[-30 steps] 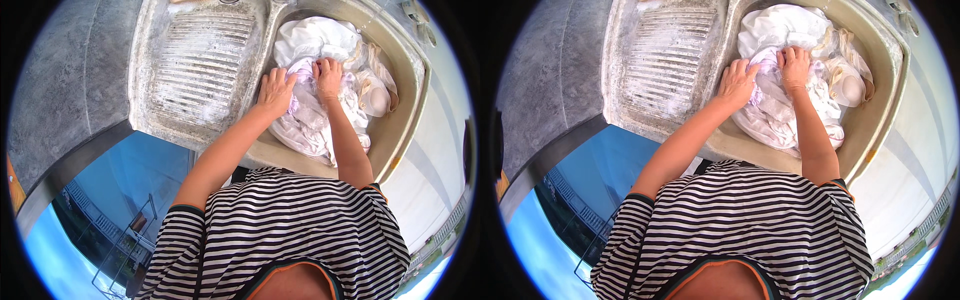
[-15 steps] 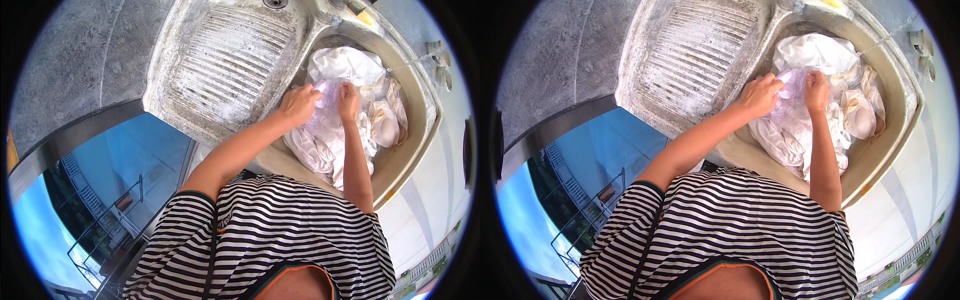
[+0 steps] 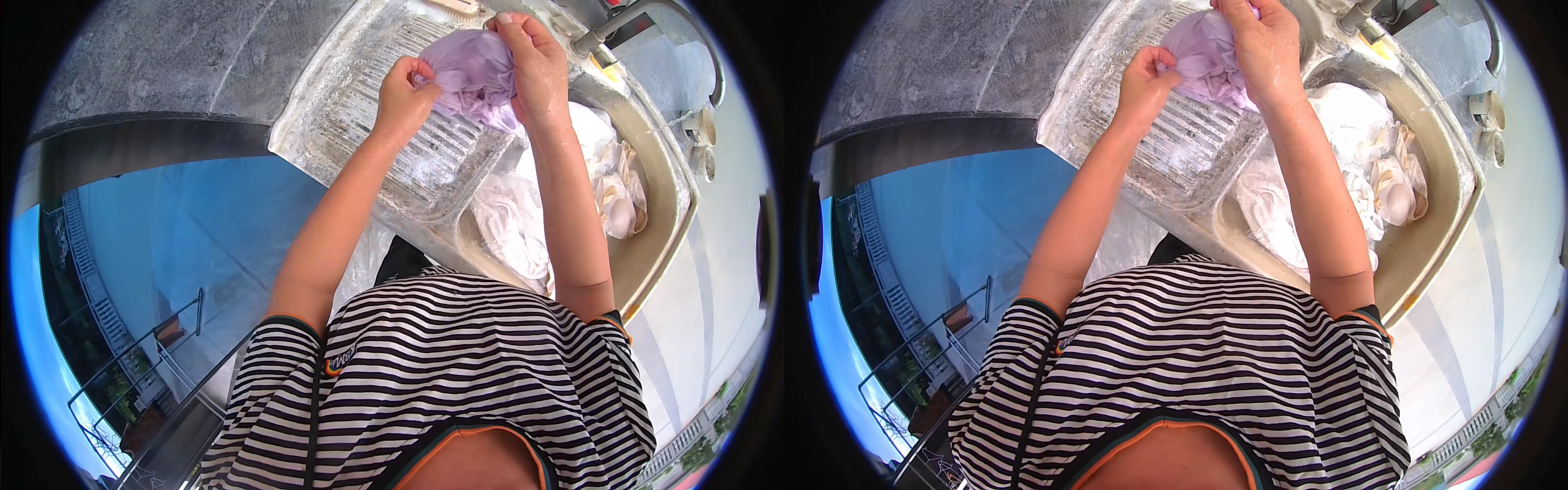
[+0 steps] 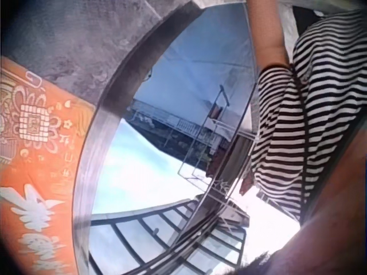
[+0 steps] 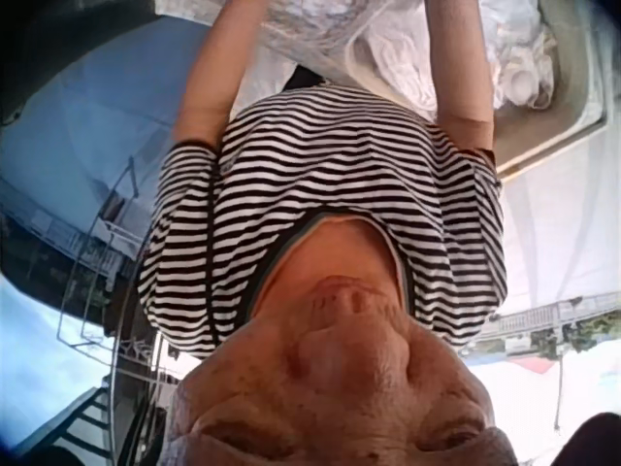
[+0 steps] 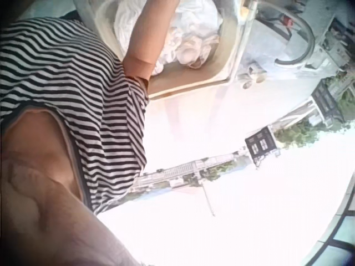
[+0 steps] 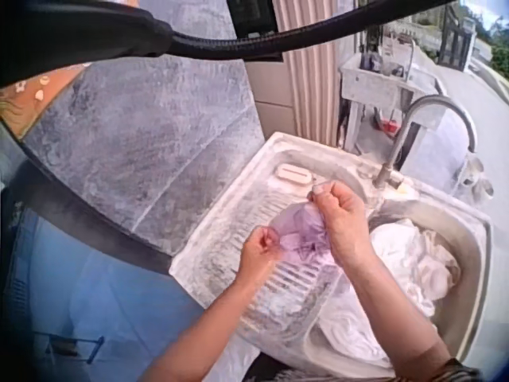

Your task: The person hand-washes a light purple t-shirt in a dual-basin utility sink. They scrub the shirt on the washboard, rinse it under running water, wring it out, and repeat the process. Other white garments remain soaking in the adjacent basin.

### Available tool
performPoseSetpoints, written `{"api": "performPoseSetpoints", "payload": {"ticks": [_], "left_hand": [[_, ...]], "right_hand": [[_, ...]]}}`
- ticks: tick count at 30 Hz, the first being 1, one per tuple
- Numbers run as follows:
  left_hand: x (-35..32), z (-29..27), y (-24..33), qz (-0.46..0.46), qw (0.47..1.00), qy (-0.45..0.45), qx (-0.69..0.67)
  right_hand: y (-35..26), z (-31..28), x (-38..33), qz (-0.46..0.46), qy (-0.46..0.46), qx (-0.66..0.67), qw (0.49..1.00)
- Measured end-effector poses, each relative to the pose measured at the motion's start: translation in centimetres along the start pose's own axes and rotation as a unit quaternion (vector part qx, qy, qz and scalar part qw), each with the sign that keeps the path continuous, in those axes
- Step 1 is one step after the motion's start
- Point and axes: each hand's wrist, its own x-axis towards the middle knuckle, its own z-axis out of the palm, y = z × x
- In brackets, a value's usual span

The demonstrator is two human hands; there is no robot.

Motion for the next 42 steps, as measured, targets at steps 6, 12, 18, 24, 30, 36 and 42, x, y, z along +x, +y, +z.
{"api": "performPoseSetpoints", "payload": {"ticks": [6,12,18,24,30,36,42], "left_hand": [[3.0,-3.6,-4.4,0.084,0.949,0.129,0.273],[5.7,0.5,-5.8,0.031,0.956,0.026,0.290],[-3.1,2.9,-10.8,0.218,0.926,0.124,0.284],[11.9,4.3,-8.1,0.181,0.875,0.006,0.448],[11.7,3.9,-8.6,0.200,0.902,0.000,0.384],[0.2,1.4,-9.9,0.259,0.939,0.076,0.213],[15.6,3.9,-8.8,0.300,0.843,0.123,0.430]], "right_hand": [[7.4,-3.8,2.4,-0.119,-0.120,-0.507,0.845],[16.1,-1.6,0.8,0.056,0.061,-0.581,0.810],[17.3,-0.1,-7.3,-0.171,0.049,-0.450,0.875],[18.5,-2.5,5.8,-0.042,0.031,-0.632,0.773],[19.3,-4.0,5.6,-0.081,0.006,-0.588,0.805],[16.2,0.7,-6.5,-0.155,0.022,-0.390,0.907],[19.2,-1.5,8.0,-0.111,0.057,-0.597,0.792]]}}
